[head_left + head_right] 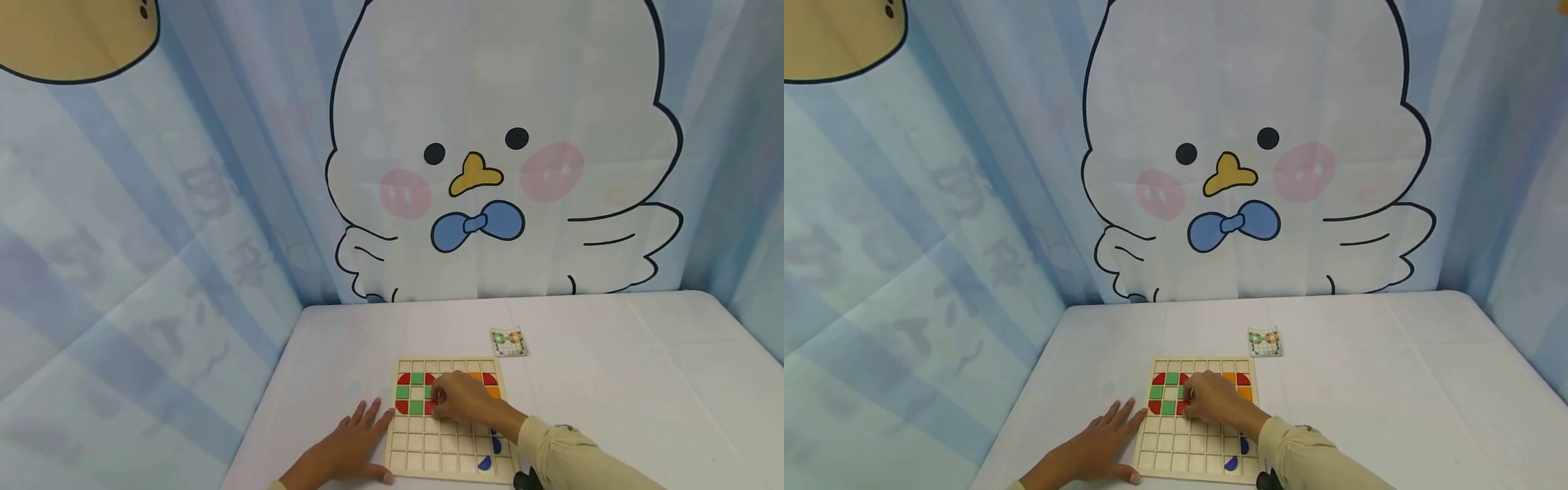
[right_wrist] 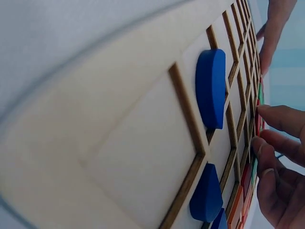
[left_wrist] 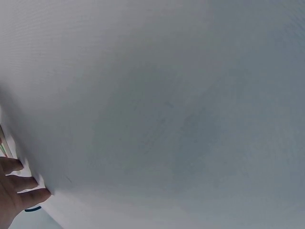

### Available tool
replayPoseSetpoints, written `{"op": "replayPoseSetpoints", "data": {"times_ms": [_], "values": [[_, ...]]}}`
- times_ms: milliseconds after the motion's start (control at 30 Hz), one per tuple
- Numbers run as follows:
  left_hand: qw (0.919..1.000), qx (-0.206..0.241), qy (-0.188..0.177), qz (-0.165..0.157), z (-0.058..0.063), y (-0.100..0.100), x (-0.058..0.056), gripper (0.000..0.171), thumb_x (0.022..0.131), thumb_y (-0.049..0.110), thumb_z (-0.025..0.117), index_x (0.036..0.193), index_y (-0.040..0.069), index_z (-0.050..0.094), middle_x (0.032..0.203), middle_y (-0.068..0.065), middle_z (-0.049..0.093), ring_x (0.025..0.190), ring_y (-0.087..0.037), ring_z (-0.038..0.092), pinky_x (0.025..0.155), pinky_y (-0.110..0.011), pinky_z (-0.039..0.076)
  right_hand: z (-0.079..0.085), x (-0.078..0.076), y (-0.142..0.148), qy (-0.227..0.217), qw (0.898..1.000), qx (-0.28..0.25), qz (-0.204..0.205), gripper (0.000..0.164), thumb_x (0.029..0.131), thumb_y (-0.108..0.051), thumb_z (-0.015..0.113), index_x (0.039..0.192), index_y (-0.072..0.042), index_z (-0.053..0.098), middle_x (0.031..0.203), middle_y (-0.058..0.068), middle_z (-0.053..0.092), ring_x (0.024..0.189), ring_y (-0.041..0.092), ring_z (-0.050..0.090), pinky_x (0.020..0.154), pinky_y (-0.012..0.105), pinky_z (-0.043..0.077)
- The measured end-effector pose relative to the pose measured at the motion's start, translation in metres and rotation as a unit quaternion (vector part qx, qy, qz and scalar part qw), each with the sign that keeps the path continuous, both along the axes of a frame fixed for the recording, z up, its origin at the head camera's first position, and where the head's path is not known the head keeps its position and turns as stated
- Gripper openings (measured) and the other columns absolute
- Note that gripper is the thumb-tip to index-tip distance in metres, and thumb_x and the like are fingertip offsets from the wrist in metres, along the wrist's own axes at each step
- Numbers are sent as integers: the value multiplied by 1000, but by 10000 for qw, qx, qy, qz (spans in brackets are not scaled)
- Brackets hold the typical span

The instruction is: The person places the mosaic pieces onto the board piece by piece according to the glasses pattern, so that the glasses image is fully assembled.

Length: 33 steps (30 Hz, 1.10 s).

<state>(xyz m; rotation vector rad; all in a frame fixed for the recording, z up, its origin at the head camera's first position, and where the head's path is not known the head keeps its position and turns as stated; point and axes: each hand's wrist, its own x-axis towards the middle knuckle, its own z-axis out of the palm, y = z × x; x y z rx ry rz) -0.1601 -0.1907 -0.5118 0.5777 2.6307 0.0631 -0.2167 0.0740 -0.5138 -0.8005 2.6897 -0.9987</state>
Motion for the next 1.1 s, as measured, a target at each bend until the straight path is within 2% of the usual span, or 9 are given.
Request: {"op": "replayPoseSetpoints", "data": {"times_ms": [267, 433, 633, 800, 867, 1100], "values": [[10000, 12, 1, 41, 0, 1, 2, 108, 74, 80, 63, 161, 29, 24, 168, -12, 20, 152, -42, 22, 111, -64, 36, -4, -5, 12, 104, 9983, -443, 373, 13, 83, -21, 82, 90, -14, 74, 77, -14, 62, 68, 0, 52, 61, 21, 44], [10000, 25, 7, 85, 2, 1, 2, 108, 74, 80, 64, 161, 29, 24, 168, -11, 19, 153, -42, 21, 112, -65, 35, -2, -9, 31, -236, 9951, -785, 555, 14, 90, -23, 75, 98, -12, 74, 86, -11, 68, 73, 0, 58, 67, 22, 49], [10000, -51, 16, 73, -1, 1, -2, 109, 73, 82, 63, 161, 31, 23, 169, -9, 19, 153, -41, 21, 112, -64, 36, 0, -9, 69, -468, 9933, -913, 537, 19, 95, -27, 71, 104, -10, 73, 94, -7, 70, 78, 2, 60, 67, 22, 51], [10000, -15, 4, 68, -4, 0, -2, 109, 72, 82, 63, 161, 32, 22, 169, -8, 18, 153, -40, 21, 112, -64, 35, 2, -3, 105, -1000, 9875, -1147, 415, 22, 96, -24, 69, 109, -6, 71, 97, 0, 69, 72, 11, 63, 62, 26, 55], [10000, -9, 15, 42, -4, -1, -1, 110, 72, 82, 63, 161, 32, 22, 169, -9, 18, 153, -41, 21, 111, -65, 36, 3, 0, 118, -1236, 9852, -1153, 299, 24, 96, -23, 69, 111, -4, 70, 98, 4, 68, 65, 14, 61, 56, 27, 55], [10000, -29, 3, 26, -6, -1, -2, 110, 72, 83, 61, 161, 32, 21, 169, -9, 17, 153, -41, 20, 111, -65, 36, 5, 17, 160, -1595, 9837, -826, 22, 26, 92, -23, 73, 112, -6, 71, 98, 3, 67, 61, 12, 57, 57, 26, 53]]}}
